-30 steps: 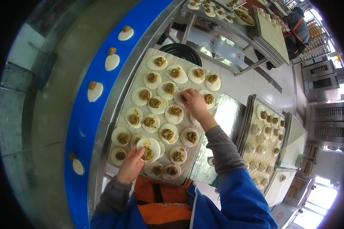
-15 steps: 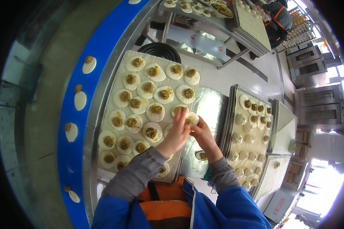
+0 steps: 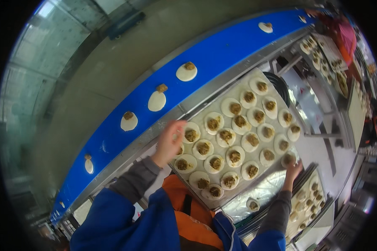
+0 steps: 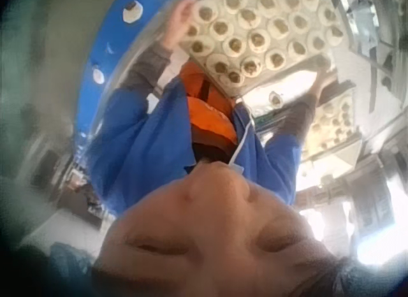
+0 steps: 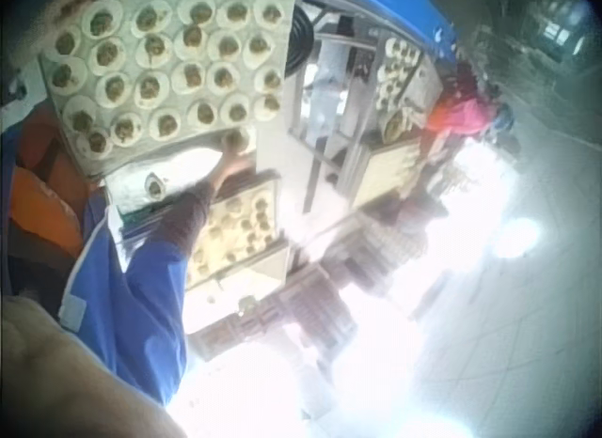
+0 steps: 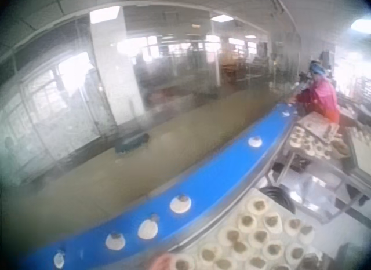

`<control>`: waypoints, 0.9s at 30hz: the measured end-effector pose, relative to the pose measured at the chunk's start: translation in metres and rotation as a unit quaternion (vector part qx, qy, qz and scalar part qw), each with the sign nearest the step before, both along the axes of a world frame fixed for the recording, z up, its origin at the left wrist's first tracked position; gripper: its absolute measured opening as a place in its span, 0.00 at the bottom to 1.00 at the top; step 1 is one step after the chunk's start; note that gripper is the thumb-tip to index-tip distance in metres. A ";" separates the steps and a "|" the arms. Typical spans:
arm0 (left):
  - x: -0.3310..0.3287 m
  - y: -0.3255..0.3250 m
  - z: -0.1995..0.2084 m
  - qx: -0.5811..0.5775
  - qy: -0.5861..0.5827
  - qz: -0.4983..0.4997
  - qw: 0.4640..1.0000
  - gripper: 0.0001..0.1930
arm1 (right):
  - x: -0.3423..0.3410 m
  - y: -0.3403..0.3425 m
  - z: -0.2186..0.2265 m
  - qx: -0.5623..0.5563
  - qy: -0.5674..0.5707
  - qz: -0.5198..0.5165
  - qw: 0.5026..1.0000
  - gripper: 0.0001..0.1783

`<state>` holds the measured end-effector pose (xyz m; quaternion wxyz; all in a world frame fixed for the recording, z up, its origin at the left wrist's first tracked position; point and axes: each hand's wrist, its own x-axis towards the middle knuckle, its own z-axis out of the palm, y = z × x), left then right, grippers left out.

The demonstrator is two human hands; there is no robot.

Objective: The person picks round dough pieces from a blue conveyor belt, places them on a tray, and folds them into buns by hand. The person repeatedly picks, folds, and places the buns on trays in a commercial kitchen.

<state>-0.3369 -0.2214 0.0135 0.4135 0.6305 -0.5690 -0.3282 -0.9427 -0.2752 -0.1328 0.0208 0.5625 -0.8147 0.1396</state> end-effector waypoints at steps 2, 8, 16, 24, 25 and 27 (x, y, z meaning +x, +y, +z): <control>0.057 -0.012 -0.006 -0.028 -0.132 0.090 0.987 0.17 | 0.038 -0.011 0.029 -0.109 -0.005 -0.008 0.994 0.24; 0.149 -0.046 -0.047 -0.012 -0.345 0.147 0.927 0.24 | 0.343 -0.094 0.109 0.019 -0.324 0.450 0.832 0.26; 0.218 0.048 -0.051 0.114 -0.039 0.242 0.963 0.18 | 0.637 -0.129 0.095 0.088 -0.102 0.663 0.736 0.25; 0.288 0.165 -0.082 0.129 -0.162 0.248 0.946 0.29 | 0.700 -0.074 0.063 0.098 -0.179 0.634 0.746 0.24; 0.297 0.177 -0.084 0.168 0.082 0.315 0.930 0.33 | 0.720 -0.067 0.059 0.210 -0.172 0.603 0.750 0.19; 0.338 0.192 -0.080 0.287 0.056 0.249 0.923 0.33 | 0.756 -0.053 0.053 0.313 -0.107 0.617 0.714 0.12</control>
